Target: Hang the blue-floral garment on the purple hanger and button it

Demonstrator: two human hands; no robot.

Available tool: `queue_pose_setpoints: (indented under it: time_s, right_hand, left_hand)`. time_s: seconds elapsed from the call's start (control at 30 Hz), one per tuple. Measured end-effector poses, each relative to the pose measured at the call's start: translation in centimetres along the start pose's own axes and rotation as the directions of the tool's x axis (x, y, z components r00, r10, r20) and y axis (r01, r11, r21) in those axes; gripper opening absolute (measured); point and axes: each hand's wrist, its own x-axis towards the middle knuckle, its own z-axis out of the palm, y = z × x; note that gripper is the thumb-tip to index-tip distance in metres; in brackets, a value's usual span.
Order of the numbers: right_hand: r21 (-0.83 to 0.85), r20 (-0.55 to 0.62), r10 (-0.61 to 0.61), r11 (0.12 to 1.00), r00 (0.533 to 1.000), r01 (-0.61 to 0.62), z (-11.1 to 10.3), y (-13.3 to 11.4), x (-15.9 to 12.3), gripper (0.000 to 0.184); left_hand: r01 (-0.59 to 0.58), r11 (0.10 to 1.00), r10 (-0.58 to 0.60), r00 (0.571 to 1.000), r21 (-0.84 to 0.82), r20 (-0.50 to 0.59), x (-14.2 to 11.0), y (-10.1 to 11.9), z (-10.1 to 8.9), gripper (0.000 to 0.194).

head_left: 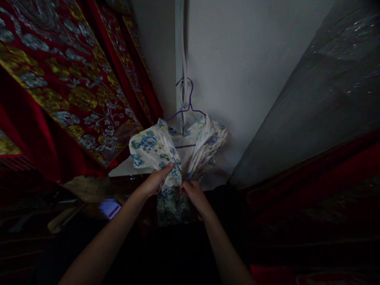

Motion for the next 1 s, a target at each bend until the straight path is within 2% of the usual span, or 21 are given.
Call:
queue_pose_setpoints:
  time_s: [0.07, 0.1, 0.17, 0.23, 0.3, 0.33, 0.4, 0.47, 0.53, 0.57, 0.63, 0.73, 0.87, 1.0]
  right_hand:
    - [-0.003, -0.001, 0.028, 1.000, 1.000, -0.028, -0.2, 0.3, -0.5, 0.031]
    - [-0.004, -0.004, 0.041, 0.999, 0.999, -0.041, -0.3, 0.4, -0.7, 0.031]
    - [-0.003, -0.009, 0.064, 0.998, 0.998, -0.064, -0.7, 0.4, -1.0, 0.030]
    - [-0.001, -0.019, 0.080, 0.997, 0.997, -0.080, -1.0, 0.4, -1.0, 0.030]
    - [0.002, -0.037, 0.088, 0.996, 0.995, -0.088, -1.3, 0.6, -0.8, 0.030]
    - [0.005, -0.049, 0.092, 0.996, 0.995, -0.091, -1.4, 0.7, -0.7, 0.030]
    - [0.013, -0.076, 0.094, 0.996, 0.993, -0.094, -1.7, 1.1, -0.5, 0.030]
    - [0.021, -0.104, 0.086, 0.996, 0.991, -0.085, -1.9, 1.3, -0.4, 0.030]
    - [0.026, -0.126, 0.067, 0.998, 0.990, -0.064, -2.3, 1.4, -0.3, 0.030]
    - [0.027, -0.131, 0.055, 0.998, 0.990, -0.052, -2.5, 1.3, -0.4, 0.029]
    - [0.025, -0.126, 0.027, 0.999, 0.992, -0.024, -3.0, 0.9, -0.5, 0.029]
    - [0.011, -0.099, -0.011, 1.000, 0.995, 0.012, -3.8, 0.2, -0.9, 0.028]
    - [0.000, -0.060, -0.051, 0.999, 0.997, 0.051, -4.0, -0.2, -1.7, 0.034]
    - [0.019, -0.050, -0.181, 0.983, 0.982, 0.182, -3.2, -0.1, -2.3, 0.036]
  left_hand:
    - [-0.186, 0.981, 0.191, 0.973, 0.050, -0.127, 0.9, -0.3, -0.7, 0.043]
    - [-0.282, 0.955, 0.296, 0.936, 0.094, -0.191, 1.4, -0.4, -1.1, 0.043]
    - [-0.422, 0.875, 0.479, 0.829, 0.238, -0.288, 2.2, -0.7, -2.0, 0.051]
    - [-0.468, 0.763, 0.625, 0.709, 0.446, -0.326, 2.7, -1.1, -2.9, 0.068]
    - [-0.446, 0.599, 0.758, 0.584, 0.665, -0.290, 2.8, -1.7, -3.4, 0.087]
    - [-0.431, 0.496, 0.812, 0.538, 0.754, -0.227, 2.8, -2.3, -3.5, 0.093]
    - [-0.420, 0.275, 0.871, 0.489, 0.865, -0.039, 2.4, -3.9, -3.1, 0.095]
    - [-0.461, 0.081, 0.846, 0.501, 0.884, 0.184, 1.7, -6.1, -2.2, 0.087]
    - [-0.559, -0.035, 0.737, 0.545, 0.828, 0.399, 0.9, -8.4, -1.0, 0.075]
    - [-0.612, -0.052, 0.666, 0.568, 0.789, 0.484, 0.5, -9.4, -0.5, 0.068]
    - [-0.689, -0.021, 0.538, 0.603, 0.724, 0.589, -0.1, -10.8, 0.5, 0.055]
    - [-0.721, 0.041, 0.452, 0.631, 0.691, 0.631, -0.2, -11.2, 1.2, 0.039]
    - [-0.729, 0.112, 0.442, 0.645, 0.675, 0.623, 0.5, -10.2, 1.2, 0.029]
    - [-0.700, 0.138, 0.422, 0.682, 0.701, 0.597, 0.7, -9.5, 1.0, 0.019]
